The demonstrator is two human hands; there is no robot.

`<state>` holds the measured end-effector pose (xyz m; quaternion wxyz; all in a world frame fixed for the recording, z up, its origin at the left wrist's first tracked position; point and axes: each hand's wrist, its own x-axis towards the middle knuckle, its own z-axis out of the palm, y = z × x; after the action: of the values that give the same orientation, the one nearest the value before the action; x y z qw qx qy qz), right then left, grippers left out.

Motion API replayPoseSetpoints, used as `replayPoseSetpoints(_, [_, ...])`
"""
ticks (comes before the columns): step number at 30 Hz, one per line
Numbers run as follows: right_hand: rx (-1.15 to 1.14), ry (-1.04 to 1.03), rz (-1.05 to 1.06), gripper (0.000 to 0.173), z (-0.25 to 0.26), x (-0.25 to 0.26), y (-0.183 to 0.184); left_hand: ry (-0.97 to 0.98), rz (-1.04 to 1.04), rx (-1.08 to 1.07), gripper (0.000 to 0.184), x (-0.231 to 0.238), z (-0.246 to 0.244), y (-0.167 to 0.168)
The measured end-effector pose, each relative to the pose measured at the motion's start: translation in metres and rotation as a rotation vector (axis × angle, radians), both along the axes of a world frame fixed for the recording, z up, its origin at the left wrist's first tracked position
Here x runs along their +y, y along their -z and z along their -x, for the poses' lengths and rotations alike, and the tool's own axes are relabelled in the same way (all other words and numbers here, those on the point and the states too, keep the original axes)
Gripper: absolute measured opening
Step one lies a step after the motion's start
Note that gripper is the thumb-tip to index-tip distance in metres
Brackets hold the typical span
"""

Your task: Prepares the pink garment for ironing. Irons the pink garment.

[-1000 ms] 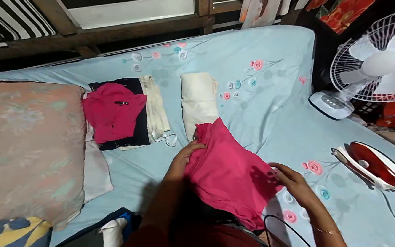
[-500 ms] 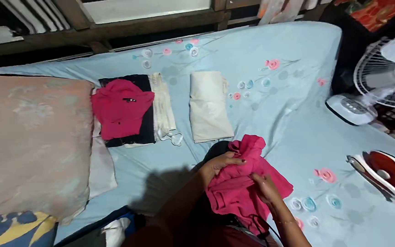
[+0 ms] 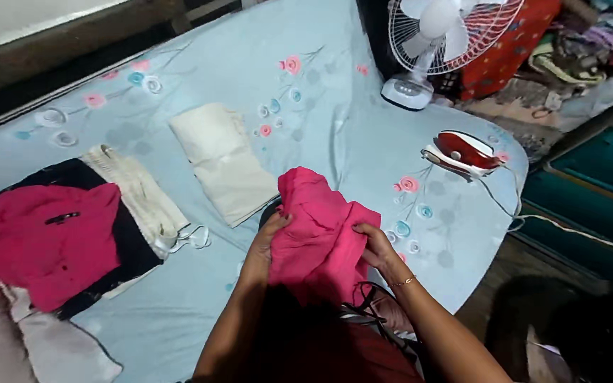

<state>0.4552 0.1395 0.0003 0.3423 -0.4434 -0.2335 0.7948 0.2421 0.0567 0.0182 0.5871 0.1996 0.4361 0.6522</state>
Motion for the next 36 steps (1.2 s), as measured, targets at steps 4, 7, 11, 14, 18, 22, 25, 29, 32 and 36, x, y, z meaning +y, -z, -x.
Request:
replayPoseSetpoints(4, [-0.053,-0.012,-0.073,0.016,-0.003,0.007,0.0,-0.154,-0.014,0.044,0.028,-0.01,0.018,-0.008])
replayPoseSetpoints(7, [-0.093,0.033,-0.12,0.014,-0.018,0.02,0.002,-0.291,-0.023,0.096,0.042,-0.02,0.048,-0.012])
replayPoseSetpoints(11, [-0.014,0.264,-0.141,0.02,-0.058,0.038,-0.003,-0.308,-0.017,0.165,0.042,-0.016,0.067,-0.021])
replayPoseSetpoints(14, [0.027,0.516,-0.275,0.029,-0.108,0.052,-0.016,-0.21,-0.037,0.234,0.039,0.01,0.069,-0.033])
replayPoseSetpoints(18, [-0.245,0.689,-0.566,0.03,-0.19,0.051,-0.054,-0.051,-0.16,0.321,0.036,0.071,0.072,-0.062])
replayPoseSetpoints(22, [-0.334,0.936,-0.593,0.023,-0.26,0.036,-0.081,0.045,-0.311,0.382,0.032,0.137,0.089,-0.101])
replayPoseSetpoints(25, [-0.29,1.028,-0.676,0.025,-0.3,0.023,-0.089,0.071,-0.376,0.411,0.031,0.181,0.096,-0.128])
replayPoseSetpoints(29, [-0.353,1.164,-0.71,0.028,-0.307,0.009,-0.095,0.065,-0.399,0.361,0.034,0.226,0.085,-0.14])
replayPoseSetpoints(32, [-0.431,1.17,-0.588,0.027,-0.337,0.005,-0.046,0.059,-0.178,0.416,0.024,0.256,0.063,-0.124])
replayPoseSetpoints(36, [-0.679,0.975,0.03,0.037,-0.376,-0.003,0.072,0.167,0.246,0.809,0.045,0.308,0.058,-0.027])
